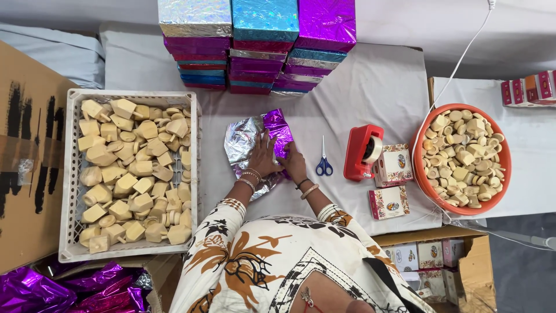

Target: The person wraps a small rectangular box in shiny purple foil paper. They use scissors to trim the excess paper and a tape dispenser to secure the folds, then place the finished package on a stack of other wrapped gifts.

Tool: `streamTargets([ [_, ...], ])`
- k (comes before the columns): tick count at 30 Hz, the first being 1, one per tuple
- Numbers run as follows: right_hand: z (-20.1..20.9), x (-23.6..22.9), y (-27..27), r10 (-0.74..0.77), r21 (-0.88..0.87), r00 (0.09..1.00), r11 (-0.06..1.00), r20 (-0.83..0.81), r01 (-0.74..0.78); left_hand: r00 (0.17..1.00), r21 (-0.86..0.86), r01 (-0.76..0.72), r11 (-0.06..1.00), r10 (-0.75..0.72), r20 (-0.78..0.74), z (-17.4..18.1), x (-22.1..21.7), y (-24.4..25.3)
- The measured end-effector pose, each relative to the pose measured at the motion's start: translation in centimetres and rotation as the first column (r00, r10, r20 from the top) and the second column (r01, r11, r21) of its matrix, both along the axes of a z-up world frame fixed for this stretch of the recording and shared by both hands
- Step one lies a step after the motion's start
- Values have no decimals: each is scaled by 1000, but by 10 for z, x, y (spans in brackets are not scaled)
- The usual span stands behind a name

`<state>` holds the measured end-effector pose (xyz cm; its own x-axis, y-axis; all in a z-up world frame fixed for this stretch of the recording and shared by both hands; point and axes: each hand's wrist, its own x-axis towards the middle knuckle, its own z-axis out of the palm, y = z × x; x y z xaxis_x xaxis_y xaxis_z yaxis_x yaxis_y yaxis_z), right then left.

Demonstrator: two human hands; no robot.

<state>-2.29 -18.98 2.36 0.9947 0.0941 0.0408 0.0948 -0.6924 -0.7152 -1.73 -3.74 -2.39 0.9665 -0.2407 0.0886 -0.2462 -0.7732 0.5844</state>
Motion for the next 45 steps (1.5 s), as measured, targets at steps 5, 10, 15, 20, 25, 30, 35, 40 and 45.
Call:
streamTargets([
  [5,-23,4,-8,-20,-59,990,998,-143,12,1000,-21,-7,1000,6,-27,-2,-1,0],
  [10,-35,7,-13,25,-116,991,992,-128,-40,1000,-6,-3,1000,3,-28,9,0,8],
  [15,-41,8,-30,33,176,971,984,-237,9,992,-21,80,997,-81,-100,-8,9,23],
  [20,-36,-17,-79,-337,335,912,852,-236,402,995,-130,89,988,-95,-43,-10,13,28],
  [25,-69,-54,-168,-692,542,721,590,-44,599,992,-156,108,982,-116,-40,-15,12,34],
  [30,-34,-73,-224,-793,366,530,608,299,704,989,-148,147,978,-142,42,-26,12,34],
  [35,-70,-60,-285,-744,214,658,666,121,714,985,-107,170,980,-168,31,-14,16,36],
  [40,-46,-55,-280,-714,129,684,700,151,702,983,-137,182,974,-180,25,-6,16,39],
  [45,-51,-62,-287,-609,690,725,373,-321,620,986,-134,166,977,-169,-12,-13,17,39],
])
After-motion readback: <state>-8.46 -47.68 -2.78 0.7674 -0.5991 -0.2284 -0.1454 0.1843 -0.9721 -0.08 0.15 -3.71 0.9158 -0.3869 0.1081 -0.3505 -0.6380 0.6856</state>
